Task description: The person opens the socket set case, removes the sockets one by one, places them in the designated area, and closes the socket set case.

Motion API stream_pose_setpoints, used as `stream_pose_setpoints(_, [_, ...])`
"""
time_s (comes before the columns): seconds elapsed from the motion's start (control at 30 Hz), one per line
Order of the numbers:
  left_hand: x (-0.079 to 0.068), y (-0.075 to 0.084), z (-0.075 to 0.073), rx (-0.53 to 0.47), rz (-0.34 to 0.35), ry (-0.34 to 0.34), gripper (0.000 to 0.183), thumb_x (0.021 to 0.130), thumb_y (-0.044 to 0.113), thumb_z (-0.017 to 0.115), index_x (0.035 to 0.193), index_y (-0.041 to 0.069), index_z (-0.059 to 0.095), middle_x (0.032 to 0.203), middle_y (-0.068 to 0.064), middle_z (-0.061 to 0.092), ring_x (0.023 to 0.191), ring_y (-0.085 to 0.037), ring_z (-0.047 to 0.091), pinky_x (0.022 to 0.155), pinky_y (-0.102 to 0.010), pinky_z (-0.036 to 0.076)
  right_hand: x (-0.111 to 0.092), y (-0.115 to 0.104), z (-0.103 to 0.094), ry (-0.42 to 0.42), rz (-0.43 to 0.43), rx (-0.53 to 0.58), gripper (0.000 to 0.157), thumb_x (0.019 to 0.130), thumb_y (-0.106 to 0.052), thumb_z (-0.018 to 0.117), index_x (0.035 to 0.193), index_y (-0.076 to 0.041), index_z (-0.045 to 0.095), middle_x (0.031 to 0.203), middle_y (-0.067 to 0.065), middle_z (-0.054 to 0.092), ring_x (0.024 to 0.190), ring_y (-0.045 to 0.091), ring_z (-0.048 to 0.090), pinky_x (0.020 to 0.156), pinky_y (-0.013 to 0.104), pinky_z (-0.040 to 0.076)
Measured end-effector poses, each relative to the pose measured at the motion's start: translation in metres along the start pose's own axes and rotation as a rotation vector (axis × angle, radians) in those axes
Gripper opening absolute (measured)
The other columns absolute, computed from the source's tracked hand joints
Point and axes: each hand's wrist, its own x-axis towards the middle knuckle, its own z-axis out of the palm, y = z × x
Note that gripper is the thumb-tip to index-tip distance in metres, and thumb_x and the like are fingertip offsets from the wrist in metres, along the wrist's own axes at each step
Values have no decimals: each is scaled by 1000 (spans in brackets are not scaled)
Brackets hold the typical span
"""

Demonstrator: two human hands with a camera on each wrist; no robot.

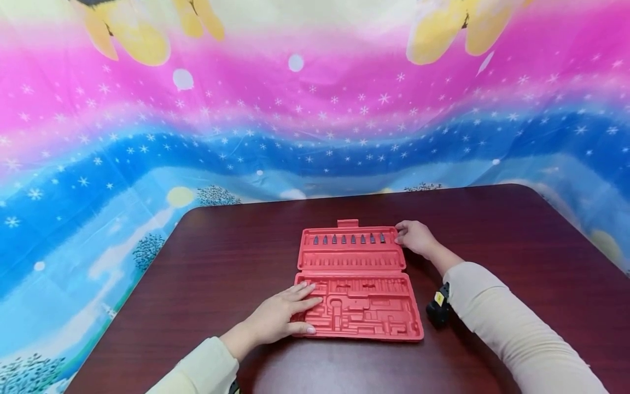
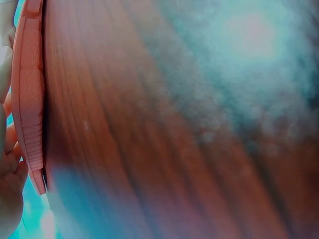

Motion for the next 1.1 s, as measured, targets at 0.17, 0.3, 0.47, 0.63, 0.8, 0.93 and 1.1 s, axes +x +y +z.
stream_pose_setpoints(0.17, [0,-2,1,-4,8,10,63,79,58,44,129,19,43,137,-4,31,126,-19,22,97,-35,25,-1,-2,-3,5,-15,14,34,84,0,51,115,12,44,99,24,51,85,28,55,70,34,47])
stream_pose_setpoints(0.3, [0,-2,0,-3,8,11,64,78,59,43,128,19,44,136,-4,32,126,-20,23,96,-36,27,-2,-4,-4,13,-26,12,34,83,-1,52,114,11,44,100,24,51,86,29,54,72,36,46])
stream_pose_setpoints(0.47, [2,1,-3,-1,-19,-16,64,77,59,46,127,19,46,136,-3,33,126,-20,24,95,-36,28,-1,-6,-5,31,-30,-21,33,84,-5,52,114,9,46,101,23,52,89,31,52,74,39,45])
stream_pose_setpoints(0.63, [3,4,-7,1,-28,-22,62,76,57,51,126,19,48,135,-3,34,125,-20,24,95,-36,28,0,-10,-6,39,-43,-33,34,86,-11,51,113,8,47,104,23,52,93,32,51,75,40,43])
stream_pose_setpoints(0.8, [5,3,-8,-11,-42,-18,62,74,56,54,124,20,50,135,-4,33,126,-22,22,95,-37,28,1,-17,-6,8,-46,50,33,88,-15,49,111,8,48,104,23,53,90,31,53,75,38,44])
stream_pose_setpoints(0.93, [8,2,-9,-35,-67,-29,64,70,58,57,122,20,52,136,-7,31,127,-24,20,95,-38,29,3,-19,-4,-46,-30,113,32,88,-15,49,111,8,48,104,23,54,90,31,53,76,38,44])
stream_pose_setpoints(1.1, [10,3,-11,-60,-79,-40,66,66,58,61,120,20,54,137,-10,29,127,-28,18,95,-41,28,4,-20,-2,-100,-6,90,34,88,-18,50,112,7,48,105,21,52,93,30,52,77,36,44])
